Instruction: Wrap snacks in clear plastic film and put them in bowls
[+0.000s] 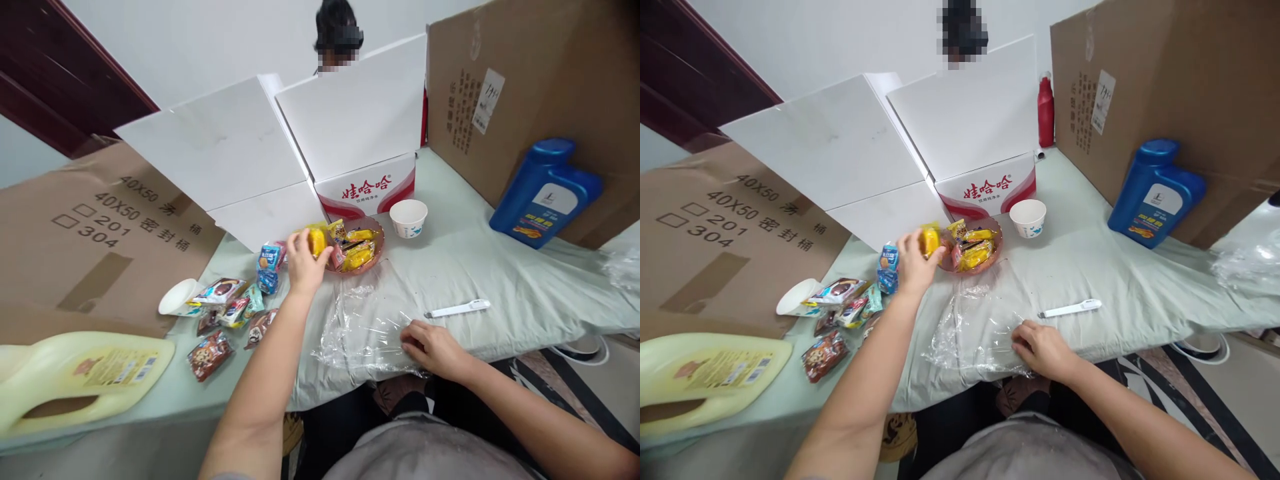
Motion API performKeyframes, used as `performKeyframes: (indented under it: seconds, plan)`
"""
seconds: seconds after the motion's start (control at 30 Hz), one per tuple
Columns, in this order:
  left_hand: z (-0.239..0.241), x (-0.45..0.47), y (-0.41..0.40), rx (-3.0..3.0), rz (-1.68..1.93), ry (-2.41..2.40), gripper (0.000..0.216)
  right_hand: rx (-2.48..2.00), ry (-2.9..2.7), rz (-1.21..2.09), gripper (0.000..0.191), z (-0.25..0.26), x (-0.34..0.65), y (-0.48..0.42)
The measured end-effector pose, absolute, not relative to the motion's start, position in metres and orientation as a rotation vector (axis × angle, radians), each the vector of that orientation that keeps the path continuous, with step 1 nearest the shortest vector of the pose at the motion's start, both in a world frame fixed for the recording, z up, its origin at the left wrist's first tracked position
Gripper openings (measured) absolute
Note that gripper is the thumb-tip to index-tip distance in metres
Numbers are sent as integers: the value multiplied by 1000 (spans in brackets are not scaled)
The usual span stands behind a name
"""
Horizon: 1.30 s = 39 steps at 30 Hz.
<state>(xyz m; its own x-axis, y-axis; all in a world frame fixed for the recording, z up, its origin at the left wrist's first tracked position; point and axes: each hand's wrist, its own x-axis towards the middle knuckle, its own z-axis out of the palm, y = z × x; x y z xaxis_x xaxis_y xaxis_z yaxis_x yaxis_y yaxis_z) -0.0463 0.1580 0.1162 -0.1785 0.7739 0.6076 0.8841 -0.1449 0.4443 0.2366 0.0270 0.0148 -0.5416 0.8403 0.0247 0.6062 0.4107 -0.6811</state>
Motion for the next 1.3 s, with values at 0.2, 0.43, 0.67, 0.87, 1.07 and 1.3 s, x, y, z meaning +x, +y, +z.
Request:
performKeyframes:
  seconds: [0.2,0.43,0.67,0.87,1.07,1.3]
  plan:
    - [91,-6,115,-2329,-1023,-1545,20,-1239,-2343,850,15,14,236,26]
    - [36,-10,41,-2919,-164,-1527,49,-1261,-2566,625,19,24,238,26]
    - [40,-47,16,-2605,-368,-1867,41,-1361,-2441,430,25,50,249,28]
    - [50,-44,-6,-2642,-733,-1680,18,-903,-2494,644,32,60,233,24]
    - [36,-66,32,-1996,-648,-2355,22,-1268,-2177,718,22,34,204,80]
    - [28,-37,44,-2362,-1768,-2454,16,-1157,-1766,1377,56,24,161,128]
